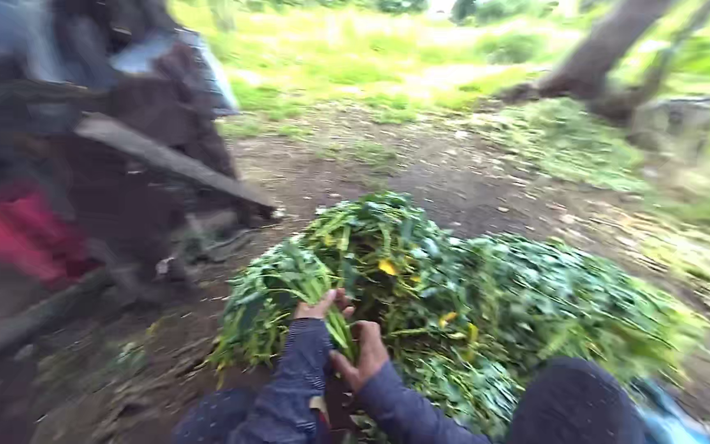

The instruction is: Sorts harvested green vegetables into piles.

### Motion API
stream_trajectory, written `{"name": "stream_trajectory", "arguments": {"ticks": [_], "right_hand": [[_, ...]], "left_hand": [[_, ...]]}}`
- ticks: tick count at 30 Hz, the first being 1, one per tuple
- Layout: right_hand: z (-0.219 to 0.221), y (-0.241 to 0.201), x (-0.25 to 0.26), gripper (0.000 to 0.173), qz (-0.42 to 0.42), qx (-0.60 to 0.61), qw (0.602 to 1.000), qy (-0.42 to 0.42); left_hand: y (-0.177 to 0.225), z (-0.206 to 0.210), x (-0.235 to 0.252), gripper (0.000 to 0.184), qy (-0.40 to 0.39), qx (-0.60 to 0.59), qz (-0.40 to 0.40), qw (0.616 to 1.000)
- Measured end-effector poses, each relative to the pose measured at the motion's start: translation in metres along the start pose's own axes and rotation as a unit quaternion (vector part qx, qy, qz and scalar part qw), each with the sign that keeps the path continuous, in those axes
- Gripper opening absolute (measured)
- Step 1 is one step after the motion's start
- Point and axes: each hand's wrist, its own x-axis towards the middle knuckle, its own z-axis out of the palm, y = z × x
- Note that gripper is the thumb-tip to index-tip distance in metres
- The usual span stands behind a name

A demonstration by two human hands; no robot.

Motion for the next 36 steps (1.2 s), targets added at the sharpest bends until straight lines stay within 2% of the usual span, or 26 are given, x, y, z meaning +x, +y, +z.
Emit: {"name": "stream_trajectory", "arguments": {"ticks": [2, 4, 6, 7, 8, 9, 10, 11, 14, 15, 17, 19, 21, 23, 24, 25, 27, 31, 34, 36], "right_hand": [[-0.015, 0.014, -0.001, 0.054, 0.057, -0.001, 0.997, -0.048], [-0.026, 0.024, -0.012, 0.044, 0.099, 0.079, 0.986, -0.107], [-0.032, 0.038, -0.027, 0.040, 0.111, 0.215, 0.957, -0.159], [-0.039, 0.044, -0.029, 0.039, 0.133, 0.235, 0.942, -0.199], [-0.050, 0.054, -0.026, 0.040, 0.155, 0.207, 0.936, -0.239], [-0.060, 0.069, -0.020, 0.043, 0.184, 0.156, 0.935, -0.259], [-0.067, 0.094, -0.014, 0.045, 0.221, 0.118, 0.941, -0.226], [-0.072, 0.126, -0.009, 0.042, 0.263, 0.096, 0.949, -0.147], [-0.121, 0.214, 0.000, 0.038, 0.390, 0.125, 0.908, 0.093], [-0.140, 0.240, 0.002, 0.038, 0.414, 0.088, 0.896, 0.137], [-0.165, 0.277, 0.001, 0.038, 0.430, -0.056, 0.888, 0.155], [-0.161, 0.296, -0.009, 0.052, 0.416, -0.136, 0.890, 0.127], [-0.141, 0.294, -0.022, 0.079, 0.425, -0.152, 0.889, 0.078], [-0.125, 0.286, -0.033, 0.089, 0.436, -0.156, 0.885, 0.045], [-0.119, 0.281, -0.040, 0.084, 0.442, -0.167, 0.881, 0.022], [-0.113, 0.275, -0.049, 0.071, 0.446, -0.186, 0.875, -0.015], [-0.102, 0.247, -0.073, 0.052, 0.453, -0.215, 0.858, -0.112], [-0.087, 0.198, -0.122, 0.053, 0.401, -0.215, 0.870, -0.190], [-0.071, 0.203, -0.152, 0.057, 0.371, -0.219, 0.881, -0.195], [-0.074, 0.218, -0.149, 0.057, 0.364, -0.221, 0.883, -0.198]], "left_hand": [[-0.010, 0.018, -0.006, 0.026, -0.024, -0.021, -0.015, 0.999], [-0.016, 0.028, -0.015, 0.015, -0.093, -0.054, -0.058, 0.993], [-0.029, 0.024, -0.011, 0.026, -0.189, -0.079, -0.099, 0.974], [-0.040, 0.019, -0.003, 0.030, -0.220, -0.083, -0.115, 0.965], [-0.051, 0.017, 0.010, 0.030, -0.222, -0.076, -0.127, 0.964], [-0.059, 0.020, 0.024, 0.027, -0.187, -0.054, -0.132, 0.972], [-0.063, 0.026, 0.039, 0.023, -0.138, -0.019, -0.127, 0.982], [-0.064, 0.031, 0.054, 0.022, -0.105, 0.000, -0.116, 0.988], [-0.053, 0.043, 0.081, 0.021, -0.062, -0.012, -0.097, 0.993], [-0.050, 0.046, 0.089, 0.019, -0.054, -0.015, -0.095, 0.994], [-0.046, 0.054, 0.103, 0.016, -0.051, -0.002, -0.096, 0.994], [-0.049, 0.061, 0.118, 0.015, -0.064, 0.023, -0.102, 0.992], [-0.055, 0.066, 0.126, 0.014, -0.071, 0.026, -0.105, 0.992], [-0.054, 0.073, 0.121, 0.013, -0.081, 0.028, -0.108, 0.990], [-0.053, 0.076, 0.117, 0.013, -0.087, 0.032, -0.109, 0.990], [-0.053, 0.077, 0.114, 0.013, -0.096, 0.036, -0.108, 0.989], [-0.057, 0.075, 0.111, 0.013, -0.108, 0.045, -0.106, 0.987], [-0.055, 0.076, 0.106, 0.013, -0.111, 0.051, -0.096, 0.988], [-0.054, 0.075, 0.097, 0.012, -0.116, 0.047, -0.083, 0.989], [-0.053, 0.077, 0.090, 0.011, -0.109, 0.047, -0.072, 0.990]]}}
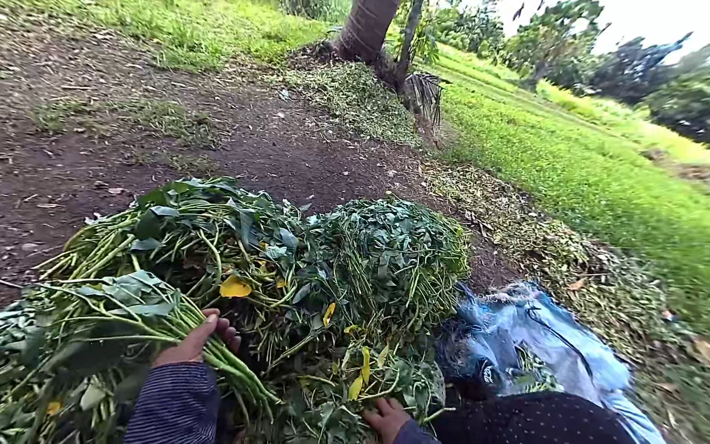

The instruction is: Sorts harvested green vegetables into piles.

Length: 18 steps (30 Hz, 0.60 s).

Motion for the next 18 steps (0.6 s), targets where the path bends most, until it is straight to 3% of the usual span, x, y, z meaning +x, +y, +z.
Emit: {"name": "stream_trajectory", "arguments": {"ticks": [2, 4, 6, 9, 11, 14, 18], "right_hand": [[-0.015, 0.008, 0.024, 0.056, -0.015, 0.026, 1.000, -0.001], [-0.062, 0.001, 0.038, 0.058, 0.000, 0.072, 0.997, -0.022], [-0.122, -0.007, 0.051, 0.061, 0.047, 0.096, 0.992, 0.061], [-0.178, -0.016, 0.088, 0.049, 0.079, 0.108, 0.974, 0.182], [-0.176, -0.017, 0.124, 0.043, 0.067, 0.177, 0.967, 0.169], [-0.133, -0.018, 0.160, 0.044, 0.081, 0.244, 0.959, 0.122], [-0.109, -0.016, 0.144, 0.044, 0.065, 0.250, 0.955, 0.146]], "left_hand": [[-0.001, 0.002, -0.005, 0.011, 0.010, 0.010, 0.006, 1.000], [-0.002, 0.002, -0.009, 0.011, 0.017, 0.021, 0.010, 1.000], [-0.006, 0.002, -0.007, 0.011, 0.018, 0.025, 0.014, 0.999], [-0.013, 0.006, -0.004, 0.011, 0.016, 0.024, 0.008, 1.000], [-0.021, 0.014, 0.002, 0.012, 0.010, 0.026, -0.007, 1.000], [-0.040, 0.025, 0.015, 0.013, -0.002, 0.044, -0.027, 0.999], [-0.054, 0.039, 0.012, 0.016, -0.004, 0.075, -0.077, 0.994]]}}
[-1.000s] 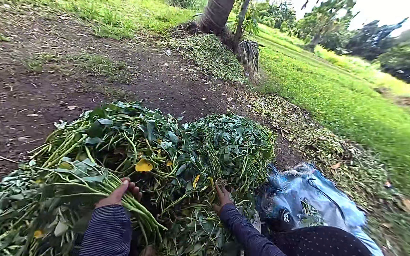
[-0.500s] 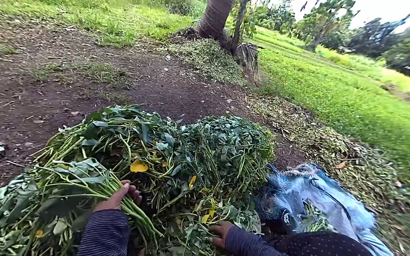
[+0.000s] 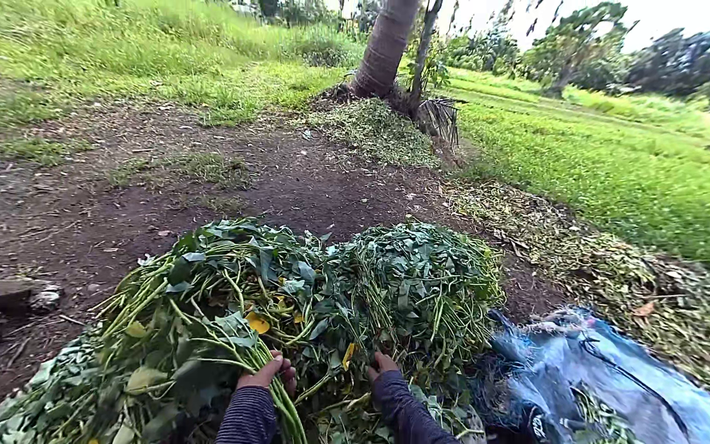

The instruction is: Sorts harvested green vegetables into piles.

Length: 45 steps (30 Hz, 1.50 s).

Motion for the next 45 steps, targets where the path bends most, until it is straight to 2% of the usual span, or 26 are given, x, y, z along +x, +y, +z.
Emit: {"name": "stream_trajectory", "arguments": {"ticks": [3, 6, 7, 10, 11, 14, 18, 20, 25, 27, 30, 32, 34, 38, 42, 45], "right_hand": [[-0.028, -0.028, -0.047, 0.042, -0.072, 0.122, 0.989, 0.037], [-0.043, -0.057, -0.090, 0.037, -0.142, 0.187, 0.971, 0.042], [-0.043, -0.065, -0.100, 0.037, -0.163, 0.199, 0.965, 0.048], [-0.028, -0.082, -0.113, 0.053, -0.210, 0.202, 0.953, 0.078], [-0.021, -0.086, -0.115, 0.051, -0.224, 0.196, 0.951, 0.079], [0.000, -0.090, -0.118, 0.042, -0.243, 0.216, 0.944, 0.054], [0.017, -0.092, -0.127, 0.032, -0.259, 0.222, 0.940, 0.031], [0.016, -0.095, -0.131, 0.031, -0.247, 0.182, 0.952, 0.018], [-0.001, -0.109, -0.136, 0.037, -0.221, 0.089, 0.970, -0.040], [0.000, -0.108, -0.134, 0.039, -0.224, 0.086, 0.969, -0.061], [0.009, -0.097, -0.129, 0.039, -0.183, 0.120, 0.967, -0.128], [0.014, -0.090, -0.132, 0.041, -0.158, 0.150, 0.961, -0.171], [0.019, -0.085, -0.135, 0.042, -0.150, 0.170, 0.957, -0.180], [0.007, -0.101, -0.154, 0.049, -0.127, 0.071, 0.966, -0.214], [0.020, -0.090, -0.161, 0.054, -0.178, 0.030, 0.965, -0.191], [0.019, -0.083, -0.164, 0.050, -0.177, 0.010, 0.967, -0.182]], "left_hand": [[-0.004, 0.008, -0.008, 0.014, -0.049, 0.023, -0.013, 0.998], [-0.009, 0.012, -0.023, 0.016, -0.125, 0.068, -0.004, 0.990], [-0.009, 0.012, -0.030, 0.016, -0.146, 0.082, 0.007, 0.986], [-0.004, 0.012, -0.048, 0.017, -0.198, 0.101, 0.048, 0.974], [-0.004, 0.011, -0.051, 0.017, -0.206, 0.099, 0.064, 0.971], [-0.006, 0.005, -0.055, 0.018, -0.164, 0.094, 0.088, 0.978], [-0.004, 0.002, -0.056, 0.025, -0.076, 0.112, 0.066, 0.989], [-0.003, 0.001, -0.056, 0.027, -0.075, 0.123, 0.063, 0.987], [-0.014, -0.002, -0.047, 0.025, -0.146, 0.165, 0.128, 0.967], [-0.019, -0.001, -0.047, 0.027, -0.126, 0.223, 0.133, 0.958], [-0.018, -0.002, -0.043, 0.034, -0.081, 0.301, 0.109, 0.944], [-0.020, -0.003, -0.037, 0.033, -0.058, 0.280, 0.103, 0.953], [-0.018, -0.001, -0.037, 0.031, -0.031, 0.214, 0.086, 0.972], [-0.008, 0.000, -0.030, 0.026, 0.036, 0.122, 0.067, 0.990], [0.005, -0.007, -0.020, 0.029, 0.087, 0.078, 0.074, 0.990], [0.005, -0.011, -0.016, 0.027, 0.107, 0.053, 0.095, 0.988]]}}
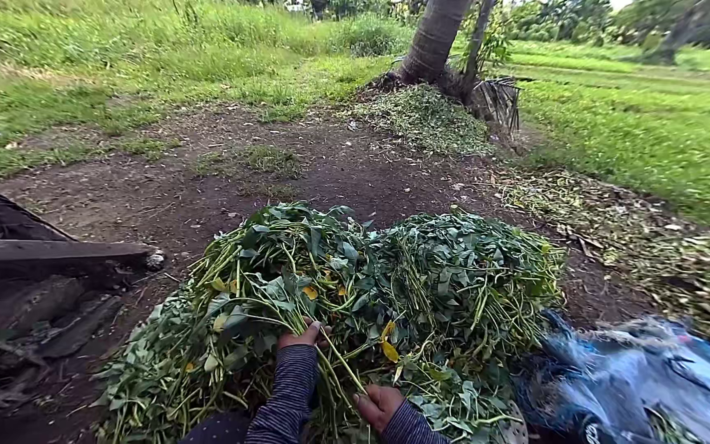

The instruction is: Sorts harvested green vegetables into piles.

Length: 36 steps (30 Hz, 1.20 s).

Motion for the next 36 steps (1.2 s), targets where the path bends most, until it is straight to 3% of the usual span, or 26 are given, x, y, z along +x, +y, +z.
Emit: {"name": "stream_trajectory", "arguments": {"ticks": [3, 5, 7, 9, 11, 13, 18, 23, 26, 30, 33, 36], "right_hand": [[0.011, 0.028, -0.012, 0.048, -0.002, -0.031, 0.999, -0.014], [0.012, 0.061, -0.010, 0.050, 0.003, -0.043, 0.999, -0.021], [-0.005, 0.073, -0.008, 0.047, 0.022, -0.026, 0.999, 0.029], [-0.037, 0.058, -0.008, 0.044, 0.022, 0.022, 0.996, 0.086], [-0.051, 0.045, 0.000, 0.044, -0.050, 0.118, 0.980, 0.153], [-0.048, 0.019, 0.009, 0.046, -0.069, 0.180, 0.973, 0.125], [-0.013, -0.008, 0.017, 0.040, -0.087, -0.010, 0.994, 0.060], [-0.001, -0.011, 0.024, 0.042, -0.112, 0.070, 0.991, 0.029], [0.003, -0.014, 0.015, 0.042, -0.112, 0.128, 0.983, 0.067], [0.002, 0.025, 0.026, 0.037, -0.115, 0.025, 0.992, 0.037], [-0.037, 0.078, 0.072, 0.047, -0.029, -0.020, 0.992, 0.120], [-0.108, 0.089, 0.123, 0.043, 0.063, -0.012, 0.961, 0.270]], "left_hand": [[0.011, -0.010, 0.010, 0.034, 0.058, -0.020, 0.032, 0.998], [0.016, -0.015, 0.015, 0.035, 0.056, -0.006, 0.037, 0.998], [0.015, -0.015, 0.013, 0.035, 0.042, 0.006, 0.037, 0.998], [0.015, -0.010, 0.005, 0.032, 0.028, -0.001, 0.031, 0.999], [0.014, -0.008, 0.000, 0.030, 0.011, -0.008, 0.021, 1.000], [0.014, -0.006, -0.004, 0.030, 0.004, -0.001, 0.016, 1.000], [0.013, -0.002, -0.006, 0.029, 0.009, 0.007, 0.030, 0.999], [-0.001, -0.002, -0.012, 0.024, -0.084, 0.002, 0.019, 0.996], [0.008, -0.007, 0.004, 0.017, -0.033, -0.096, 0.025, 0.994], [0.027, -0.018, 0.016, 0.016, -0.007, -0.162, 0.034, 0.986], [0.029, -0.016, 0.014, 0.018, -0.006, -0.176, 0.021, 0.984], [0.022, -0.017, 0.018, 0.018, -0.017, -0.177, 0.016, 0.984]]}}
